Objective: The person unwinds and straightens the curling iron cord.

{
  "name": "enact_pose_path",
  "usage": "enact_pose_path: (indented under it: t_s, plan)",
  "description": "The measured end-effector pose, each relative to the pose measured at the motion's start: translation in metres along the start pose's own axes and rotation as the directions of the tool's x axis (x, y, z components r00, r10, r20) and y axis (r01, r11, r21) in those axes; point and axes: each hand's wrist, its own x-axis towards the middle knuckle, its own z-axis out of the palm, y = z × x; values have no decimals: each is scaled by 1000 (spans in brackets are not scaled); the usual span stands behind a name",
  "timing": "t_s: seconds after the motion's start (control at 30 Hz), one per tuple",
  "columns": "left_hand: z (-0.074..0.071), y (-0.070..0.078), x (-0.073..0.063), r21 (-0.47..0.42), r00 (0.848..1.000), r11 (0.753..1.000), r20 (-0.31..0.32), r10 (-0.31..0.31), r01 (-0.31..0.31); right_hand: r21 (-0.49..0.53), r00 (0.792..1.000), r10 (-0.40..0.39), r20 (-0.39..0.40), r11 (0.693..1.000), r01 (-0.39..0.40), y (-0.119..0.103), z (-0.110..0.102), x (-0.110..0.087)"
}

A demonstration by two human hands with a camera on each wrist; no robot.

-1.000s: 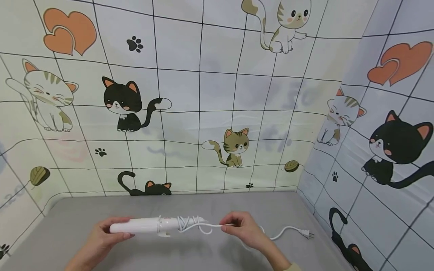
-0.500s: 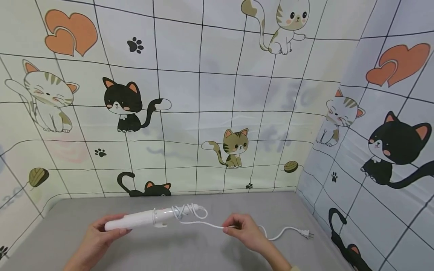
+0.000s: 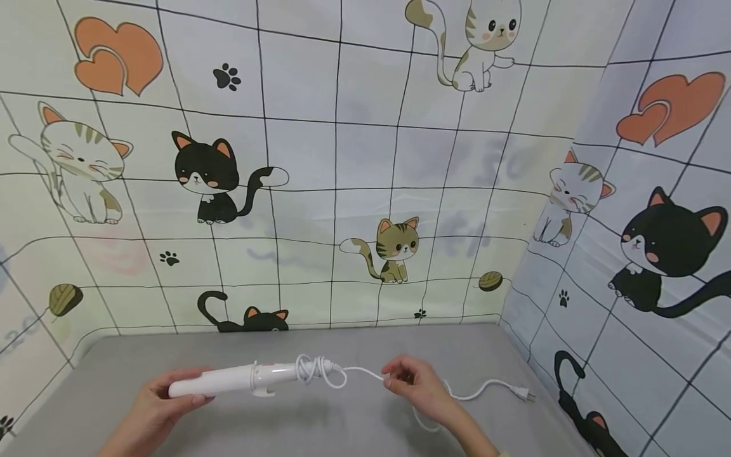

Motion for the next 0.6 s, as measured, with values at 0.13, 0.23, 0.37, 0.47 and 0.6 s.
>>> enact_pose_path:
  t_s: [0.13,0.23,0.37,0.47,0.6]
  plan:
    - [0,-1,0,19,1000,1000,-21,-9,10,-26,992,-29,120,999,32,-2,3,0]
    - [1,0,-1,49,999,998,-36,-27,29,-39,983,-35,180,998,43,-2,8,0]
    - [3,2,0,86,998,995,-54,-45,50,-39,980,-39,196,998,48,-5,14,1]
    - [4,3,1,98,998,994,-50,-41,46,-5,979,-28,201,1000,29,-8,19,2]
    - [5,4,2,65,999,997,-33,-28,30,75,974,-2,226,997,-16,-14,25,6]
